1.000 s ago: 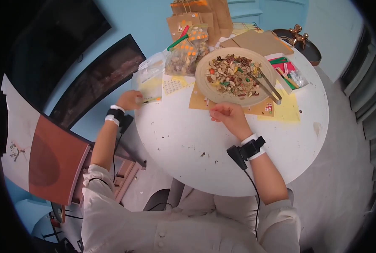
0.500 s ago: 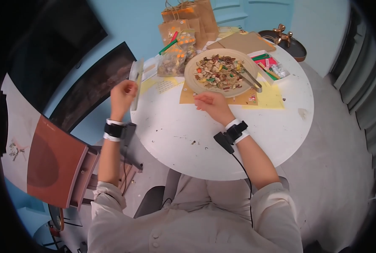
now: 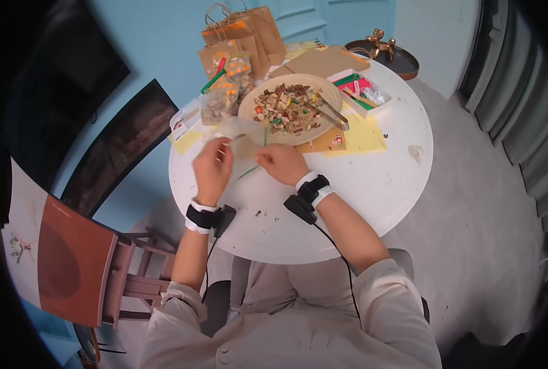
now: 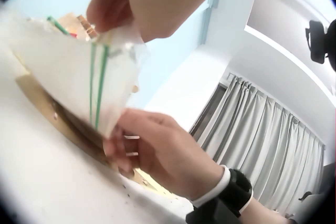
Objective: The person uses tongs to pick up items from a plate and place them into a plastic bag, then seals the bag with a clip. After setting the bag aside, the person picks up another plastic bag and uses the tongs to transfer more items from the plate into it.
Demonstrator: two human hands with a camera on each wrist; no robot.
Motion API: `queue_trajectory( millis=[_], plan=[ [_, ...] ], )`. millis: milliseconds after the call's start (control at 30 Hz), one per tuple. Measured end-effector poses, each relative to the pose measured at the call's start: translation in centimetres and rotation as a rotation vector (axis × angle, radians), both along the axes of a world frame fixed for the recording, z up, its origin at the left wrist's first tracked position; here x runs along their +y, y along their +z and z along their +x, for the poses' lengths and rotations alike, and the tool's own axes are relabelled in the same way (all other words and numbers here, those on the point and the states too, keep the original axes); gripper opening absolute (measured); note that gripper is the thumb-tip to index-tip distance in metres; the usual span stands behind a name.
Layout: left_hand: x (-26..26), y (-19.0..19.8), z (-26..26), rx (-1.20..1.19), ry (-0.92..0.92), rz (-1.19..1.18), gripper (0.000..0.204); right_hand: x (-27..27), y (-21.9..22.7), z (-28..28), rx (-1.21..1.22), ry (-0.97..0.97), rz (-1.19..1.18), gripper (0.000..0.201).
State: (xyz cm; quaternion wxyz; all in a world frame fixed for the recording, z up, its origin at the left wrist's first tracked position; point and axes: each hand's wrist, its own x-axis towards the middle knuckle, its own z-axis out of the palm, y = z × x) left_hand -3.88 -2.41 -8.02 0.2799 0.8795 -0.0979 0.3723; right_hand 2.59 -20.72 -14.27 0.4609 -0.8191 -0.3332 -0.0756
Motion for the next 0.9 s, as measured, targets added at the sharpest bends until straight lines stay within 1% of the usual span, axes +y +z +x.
queue_trajectory(
  millis=[67,100,167,267,367,467,567,667,767,900],
  plan=[
    [0.3,1.6,-0.4,-0.179,0.114,-0.035,0.012,0.0,0.3,-0.2,0.027,-0.057,-0.108,0.029],
    [0.4,2.2,-0.5,-0.212,0.13,-0.038,0.014,0.1,0.6,-0.5,-0.01,-0.087,-0.11,0.029],
    [0.4,2.8,-0.8,-0.151,0.144,0.036,0.014,0.4,1.5,-1.2,-0.089,-0.141,-0.121,0.028],
    [-0.4,2.3,-1.1,-0.162,0.082,0.028,0.016,1.4,2.4,-2.3,-0.223,-0.135,-0.05,0.028],
    [-0.4,1.6,-1.2,-0.189,0.11,-0.012,0.018,2.1,2.6,-2.8,-0.262,-0.103,0.011,0.028],
    [0.2,2.7,-1.1,-0.19,0.154,-0.106,0.019,2.1,2.2,-2.4,-0.109,-0.064,-0.084,0.023],
    [1.3,2.6,0.8,-0.202,0.15,-0.162,0.019,2.3,1.3,-1.3,0.037,-0.012,0.045,0.025],
    [1.4,2.0,2.8,-0.209,0.093,-0.209,0.019,2.1,2.5,-1.9,0.024,0.061,0.169,0.031],
    [1.1,1.2,4.5,-0.183,0.045,-0.207,0.02,2.0,2.0,-1.6,0.026,0.106,0.107,0.035],
    [1.5,0.1,6.6,-0.146,0.037,-0.252,0.022,1.4,1.4,-0.5,0.064,0.039,0.008,0.033]
  ],
)
